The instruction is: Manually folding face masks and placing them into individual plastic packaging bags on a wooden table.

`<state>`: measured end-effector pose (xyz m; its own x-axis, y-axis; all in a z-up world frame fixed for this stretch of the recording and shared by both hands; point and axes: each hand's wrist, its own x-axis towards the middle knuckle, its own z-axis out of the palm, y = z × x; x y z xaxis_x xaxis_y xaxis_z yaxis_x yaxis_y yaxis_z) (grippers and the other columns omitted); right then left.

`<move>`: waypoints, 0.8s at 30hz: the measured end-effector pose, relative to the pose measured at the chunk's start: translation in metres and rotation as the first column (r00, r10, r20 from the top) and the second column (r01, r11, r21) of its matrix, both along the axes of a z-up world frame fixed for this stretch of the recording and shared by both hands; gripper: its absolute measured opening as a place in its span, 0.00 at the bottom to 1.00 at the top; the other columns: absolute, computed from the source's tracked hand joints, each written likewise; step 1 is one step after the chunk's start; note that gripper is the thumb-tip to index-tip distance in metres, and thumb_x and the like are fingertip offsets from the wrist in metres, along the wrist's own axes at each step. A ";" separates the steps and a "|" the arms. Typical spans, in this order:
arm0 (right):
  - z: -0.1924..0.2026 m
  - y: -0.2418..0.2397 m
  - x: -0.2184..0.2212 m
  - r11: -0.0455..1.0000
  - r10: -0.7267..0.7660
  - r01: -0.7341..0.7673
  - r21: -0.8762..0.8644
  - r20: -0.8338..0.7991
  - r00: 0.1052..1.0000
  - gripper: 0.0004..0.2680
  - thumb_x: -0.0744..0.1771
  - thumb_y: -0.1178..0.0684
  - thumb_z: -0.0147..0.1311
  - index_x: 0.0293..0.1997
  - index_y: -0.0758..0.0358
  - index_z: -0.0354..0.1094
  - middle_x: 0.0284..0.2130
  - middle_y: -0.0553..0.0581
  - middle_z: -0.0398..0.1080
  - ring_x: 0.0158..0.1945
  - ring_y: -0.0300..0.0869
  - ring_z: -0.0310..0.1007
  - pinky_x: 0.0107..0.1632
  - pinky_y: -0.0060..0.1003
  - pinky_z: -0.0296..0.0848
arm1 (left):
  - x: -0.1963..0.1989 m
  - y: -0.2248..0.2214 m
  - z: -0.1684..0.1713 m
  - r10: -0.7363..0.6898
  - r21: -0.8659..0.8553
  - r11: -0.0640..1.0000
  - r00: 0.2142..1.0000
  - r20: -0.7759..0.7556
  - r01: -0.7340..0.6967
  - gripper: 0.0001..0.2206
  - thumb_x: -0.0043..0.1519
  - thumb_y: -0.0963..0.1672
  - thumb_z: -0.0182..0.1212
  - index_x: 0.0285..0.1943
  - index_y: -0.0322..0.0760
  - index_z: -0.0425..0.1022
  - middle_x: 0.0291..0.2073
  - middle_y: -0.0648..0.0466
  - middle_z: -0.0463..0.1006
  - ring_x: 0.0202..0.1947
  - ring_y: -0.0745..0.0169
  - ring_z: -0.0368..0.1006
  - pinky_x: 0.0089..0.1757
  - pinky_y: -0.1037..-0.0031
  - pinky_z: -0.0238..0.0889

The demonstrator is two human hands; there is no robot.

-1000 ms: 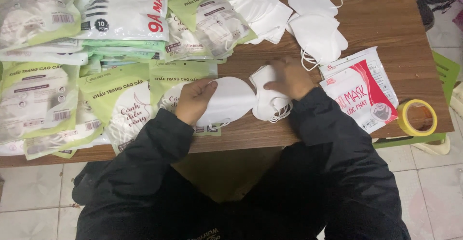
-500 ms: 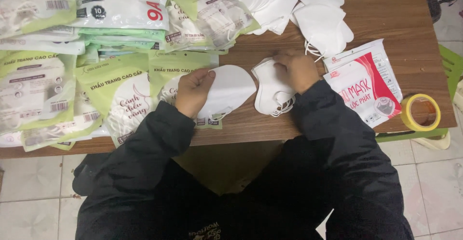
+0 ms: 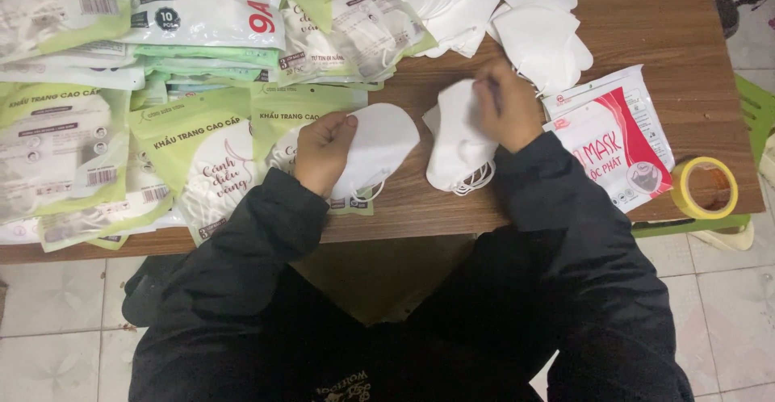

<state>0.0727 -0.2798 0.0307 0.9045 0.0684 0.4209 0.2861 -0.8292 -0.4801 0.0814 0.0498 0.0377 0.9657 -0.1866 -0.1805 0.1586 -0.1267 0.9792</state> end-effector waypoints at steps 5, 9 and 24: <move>0.007 0.002 -0.001 0.877 0.084 -0.089 0.472 0.031 0.996 0.03 0.71 0.62 0.51 0.48 0.62 0.64 0.31 0.57 0.69 0.36 0.45 0.70 0.39 0.38 0.69 | 0.000 -0.001 0.007 0.034 -0.011 0.999 0.999 -0.013 -0.034 0.14 0.70 0.47 0.57 0.54 0.33 0.79 0.39 0.44 0.83 0.40 0.59 0.78 0.43 0.67 0.74; 0.020 0.039 -0.014 0.763 0.247 -0.099 0.639 -0.147 0.958 0.04 0.69 0.61 0.55 0.47 0.60 0.68 0.29 0.51 0.70 0.33 0.37 0.70 0.37 0.30 0.70 | 0.000 -0.003 0.006 -0.022 -0.018 1.000 0.999 -0.046 0.021 0.13 0.69 0.47 0.58 0.53 0.34 0.80 0.38 0.44 0.83 0.40 0.59 0.79 0.42 0.68 0.74; -0.008 0.084 -0.017 0.749 0.300 -0.068 0.659 -0.246 0.921 0.02 0.69 0.60 0.56 0.44 0.63 0.70 0.28 0.54 0.73 0.32 0.37 0.71 0.37 0.32 0.72 | -0.004 -0.005 -0.023 -0.165 -0.128 0.979 0.986 -0.032 0.160 0.15 0.68 0.47 0.63 0.56 0.30 0.78 0.43 0.40 0.83 0.45 0.56 0.78 0.44 0.65 0.75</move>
<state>0.0558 -0.1963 0.0232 0.9898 0.0744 0.1214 0.1365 -0.2521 -0.9580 0.0777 0.0451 0.0143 0.9126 -0.3642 -0.1856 0.1871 -0.0316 0.9818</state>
